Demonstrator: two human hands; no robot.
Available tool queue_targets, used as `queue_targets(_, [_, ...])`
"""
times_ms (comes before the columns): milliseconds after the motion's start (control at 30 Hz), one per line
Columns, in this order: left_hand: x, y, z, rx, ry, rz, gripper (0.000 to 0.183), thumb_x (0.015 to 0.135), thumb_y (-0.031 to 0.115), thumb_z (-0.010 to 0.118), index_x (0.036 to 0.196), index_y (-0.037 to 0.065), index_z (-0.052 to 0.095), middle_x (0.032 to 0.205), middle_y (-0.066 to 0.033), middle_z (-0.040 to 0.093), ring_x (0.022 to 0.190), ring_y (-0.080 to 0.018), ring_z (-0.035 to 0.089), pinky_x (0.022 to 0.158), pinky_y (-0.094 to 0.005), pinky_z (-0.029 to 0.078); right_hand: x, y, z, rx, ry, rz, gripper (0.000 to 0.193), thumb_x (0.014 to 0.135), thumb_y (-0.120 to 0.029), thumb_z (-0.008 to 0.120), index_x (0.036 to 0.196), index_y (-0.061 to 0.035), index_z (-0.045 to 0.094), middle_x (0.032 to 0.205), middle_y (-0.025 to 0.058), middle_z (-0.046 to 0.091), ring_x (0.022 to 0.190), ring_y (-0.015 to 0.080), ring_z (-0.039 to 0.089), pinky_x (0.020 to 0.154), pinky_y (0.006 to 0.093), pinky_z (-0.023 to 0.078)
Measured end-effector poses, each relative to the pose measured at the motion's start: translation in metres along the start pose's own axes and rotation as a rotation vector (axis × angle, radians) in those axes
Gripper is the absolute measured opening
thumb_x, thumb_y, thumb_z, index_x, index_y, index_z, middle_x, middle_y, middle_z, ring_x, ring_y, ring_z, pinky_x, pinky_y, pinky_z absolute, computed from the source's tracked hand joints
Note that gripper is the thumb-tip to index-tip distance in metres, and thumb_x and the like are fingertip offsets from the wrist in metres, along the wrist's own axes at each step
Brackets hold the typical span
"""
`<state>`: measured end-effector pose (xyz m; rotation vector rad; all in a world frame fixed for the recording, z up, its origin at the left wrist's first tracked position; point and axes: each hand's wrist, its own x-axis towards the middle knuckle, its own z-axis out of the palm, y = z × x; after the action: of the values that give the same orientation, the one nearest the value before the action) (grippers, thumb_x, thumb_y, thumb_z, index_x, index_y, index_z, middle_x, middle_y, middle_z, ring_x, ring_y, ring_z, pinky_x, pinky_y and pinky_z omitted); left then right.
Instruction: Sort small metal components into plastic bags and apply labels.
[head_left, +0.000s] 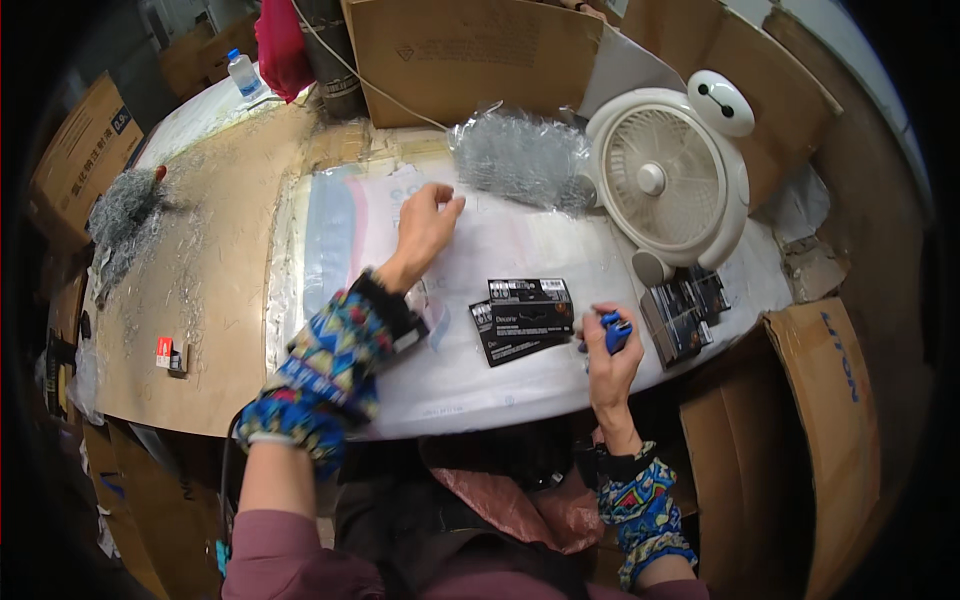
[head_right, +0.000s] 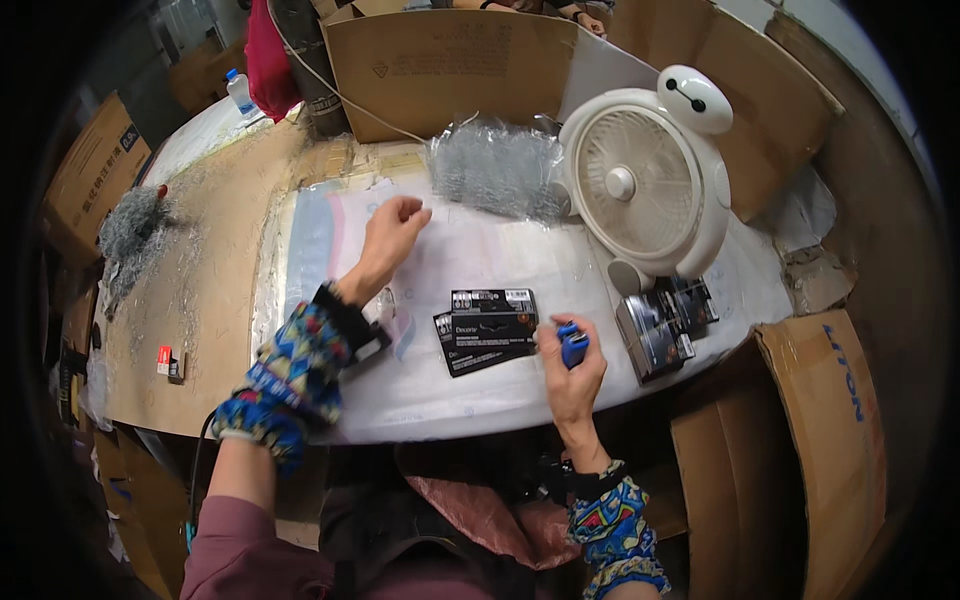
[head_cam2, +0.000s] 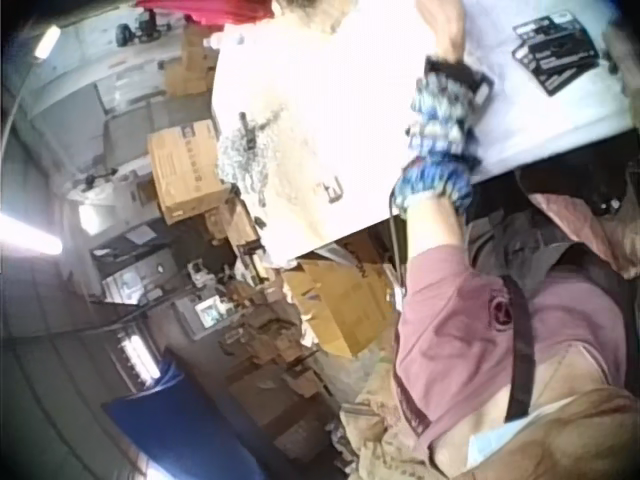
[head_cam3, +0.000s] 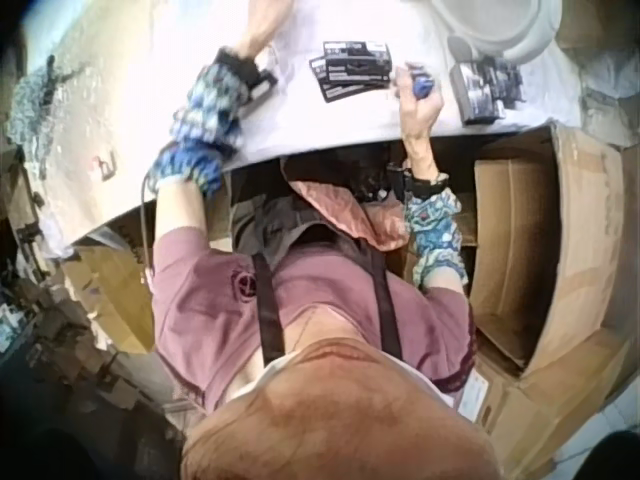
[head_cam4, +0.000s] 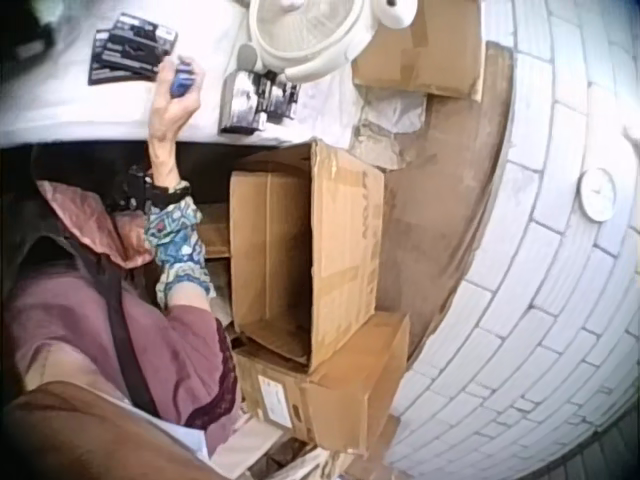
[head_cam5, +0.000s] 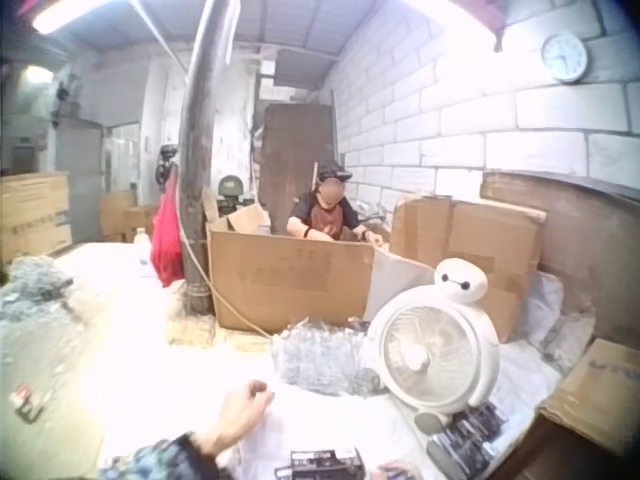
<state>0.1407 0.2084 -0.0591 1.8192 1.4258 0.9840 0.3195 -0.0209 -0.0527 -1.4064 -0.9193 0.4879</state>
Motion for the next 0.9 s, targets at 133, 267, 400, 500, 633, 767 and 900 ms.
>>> queue_targets(133, [0.036, 0.007, 0.041, -0.035, 0.108, -0.096, 0.040, 0.078, 0.027, 0.071, 0.106, -0.001, 0.061, 0.093, -0.0108, 0.067, 0.091, -0.0208, 0.061, 0.083, -0.0311, 0.045, 0.000, 0.013, -0.008, -0.013, -0.002, 0.010, 0.018, 0.083, -0.011, 0.068, 0.091, -0.0018, 0.055, 0.072, 0.0009, 0.056, 0.063, 0.0063, 0.050, 0.058, 0.0201, 0.042])
queue_targets(267, [0.034, 0.014, 0.053, 0.027, -0.020, -0.123, 0.036, 0.079, 0.024, 0.070, 0.104, 0.001, 0.061, 0.090, -0.0065, 0.066, 0.086, -0.0175, 0.061, 0.075, -0.0290, 0.046, 0.004, 0.012, -0.011, 0.106, 0.017, 0.092, 0.017, 0.085, -0.011, 0.067, 0.090, -0.0015, 0.054, 0.073, 0.0006, 0.055, 0.064, 0.0060, 0.051, 0.059, 0.0196, 0.043])
queue_targets(400, [0.030, -0.004, 0.035, -0.252, -0.066, -0.094, 0.019, 0.082, 0.016, 0.065, 0.096, 0.004, 0.060, 0.082, -0.0018, 0.061, 0.083, -0.0142, 0.059, 0.066, -0.0251, 0.046, 0.017, -0.004, -0.008, -0.104, -0.189, 0.070, 0.025, 0.083, -0.009, 0.067, 0.105, -0.0013, 0.059, 0.082, 0.0042, 0.061, 0.076, 0.0143, 0.056, 0.067, 0.0248, 0.047])
queue_targets(500, [0.010, 0.000, 0.003, -0.555, -0.070, -0.205, 0.017, 0.084, 0.012, 0.062, 0.098, 0.005, 0.056, 0.085, -0.0017, 0.058, 0.084, -0.0147, 0.060, 0.067, -0.0260, 0.050, 0.044, -0.013, -0.012, -0.668, -0.418, -0.588, 0.038, 0.077, -0.008, 0.069, 0.114, -0.0064, 0.059, 0.092, 0.0061, 0.065, 0.091, 0.0258, 0.056, 0.074, 0.0327, 0.049])
queue_targets(633, [-0.041, 0.013, -0.051, -1.081, -0.195, -0.450, 0.027, 0.086, 0.012, 0.059, 0.110, 0.005, 0.049, 0.101, -0.0060, 0.058, 0.092, -0.0163, 0.061, 0.073, -0.0306, 0.057, 0.050, -0.004, -0.018, -0.665, -0.602, -0.538, 0.033, 0.070, -0.007, 0.072, 0.102, -0.0063, 0.063, 0.094, 0.0074, 0.065, 0.090, 0.0297, 0.053, 0.075, 0.0366, 0.048])
queue_targets(767, [-0.104, 0.031, -0.065, -1.081, -0.145, -0.507, 0.029, 0.087, 0.012, 0.061, 0.111, 0.002, 0.051, 0.104, -0.0085, 0.060, 0.088, -0.0172, 0.063, 0.065, -0.0264, 0.057, 0.037, -0.012, -0.010, -0.504, -0.378, -0.484, 0.021, 0.073, -0.005, 0.071, 0.092, -0.0066, 0.064, 0.083, 0.0104, 0.062, 0.080, 0.0291, 0.055, 0.069, 0.0341, 0.047])
queue_targets(900, [-0.150, 0.045, -0.065, -1.074, -0.243, -0.635, 0.018, 0.085, 0.012, 0.065, 0.100, 0.004, 0.062, 0.089, -0.0049, 0.066, 0.079, -0.0123, 0.064, 0.058, -0.0225, 0.055, 0.032, -0.041, -0.011, 0.064, -0.297, 0.290, 0.019, 0.080, -0.013, 0.072, 0.092, -0.0010, 0.063, 0.079, -0.0008, 0.059, 0.071, 0.0068, 0.052, 0.063, 0.0218, 0.042])
